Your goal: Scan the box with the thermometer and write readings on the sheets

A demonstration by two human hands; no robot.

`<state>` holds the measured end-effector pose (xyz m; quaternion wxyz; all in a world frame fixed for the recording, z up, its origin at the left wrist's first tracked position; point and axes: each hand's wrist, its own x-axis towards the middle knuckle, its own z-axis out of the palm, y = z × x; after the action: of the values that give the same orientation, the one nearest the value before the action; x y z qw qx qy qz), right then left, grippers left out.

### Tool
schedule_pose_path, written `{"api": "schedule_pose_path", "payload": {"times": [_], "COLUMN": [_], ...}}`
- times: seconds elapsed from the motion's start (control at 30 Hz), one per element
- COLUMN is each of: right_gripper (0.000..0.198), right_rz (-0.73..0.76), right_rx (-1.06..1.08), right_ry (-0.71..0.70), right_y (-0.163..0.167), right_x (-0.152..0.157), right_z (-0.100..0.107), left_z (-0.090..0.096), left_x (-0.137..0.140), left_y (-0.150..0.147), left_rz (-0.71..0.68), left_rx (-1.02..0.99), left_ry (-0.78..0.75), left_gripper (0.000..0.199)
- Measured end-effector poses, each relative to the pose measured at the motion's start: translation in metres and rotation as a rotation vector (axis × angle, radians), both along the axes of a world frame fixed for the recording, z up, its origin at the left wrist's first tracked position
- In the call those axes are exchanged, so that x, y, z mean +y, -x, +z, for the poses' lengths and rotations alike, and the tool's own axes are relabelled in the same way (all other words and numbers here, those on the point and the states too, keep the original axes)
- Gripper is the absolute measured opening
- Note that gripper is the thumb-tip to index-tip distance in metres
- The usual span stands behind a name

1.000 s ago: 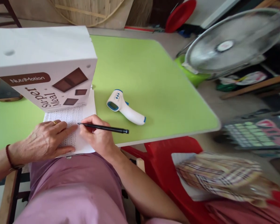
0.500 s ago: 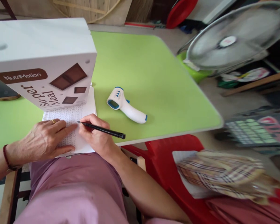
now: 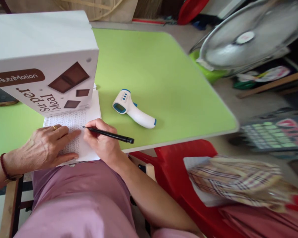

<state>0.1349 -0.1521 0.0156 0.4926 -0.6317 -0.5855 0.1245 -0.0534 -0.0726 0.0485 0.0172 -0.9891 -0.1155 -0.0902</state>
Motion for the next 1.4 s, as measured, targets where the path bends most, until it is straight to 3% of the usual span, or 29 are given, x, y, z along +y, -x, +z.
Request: {"api": "schedule_pose_path", "payload": {"times": [1.07,1.4], "right_gripper": [0.006,0.004], "right_rz": [-0.009,-0.046], "right_rx": [-0.035,0.11], "right_ry": [-0.014,-0.008], "right_y": [-0.0007,-0.0023], "right_x": [0.0006,-0.0034], "right_z": [0.001,0.0001], "left_z": [0.0012,0.002], "left_x": [0.0008,0.0007], "left_y": [-0.0002,-0.0009], "left_rz": [0.003,0.013], "left_rx": [-0.004,0.04], "left_ry": [0.003,0.009], "left_gripper": [0.055,0.055]}}
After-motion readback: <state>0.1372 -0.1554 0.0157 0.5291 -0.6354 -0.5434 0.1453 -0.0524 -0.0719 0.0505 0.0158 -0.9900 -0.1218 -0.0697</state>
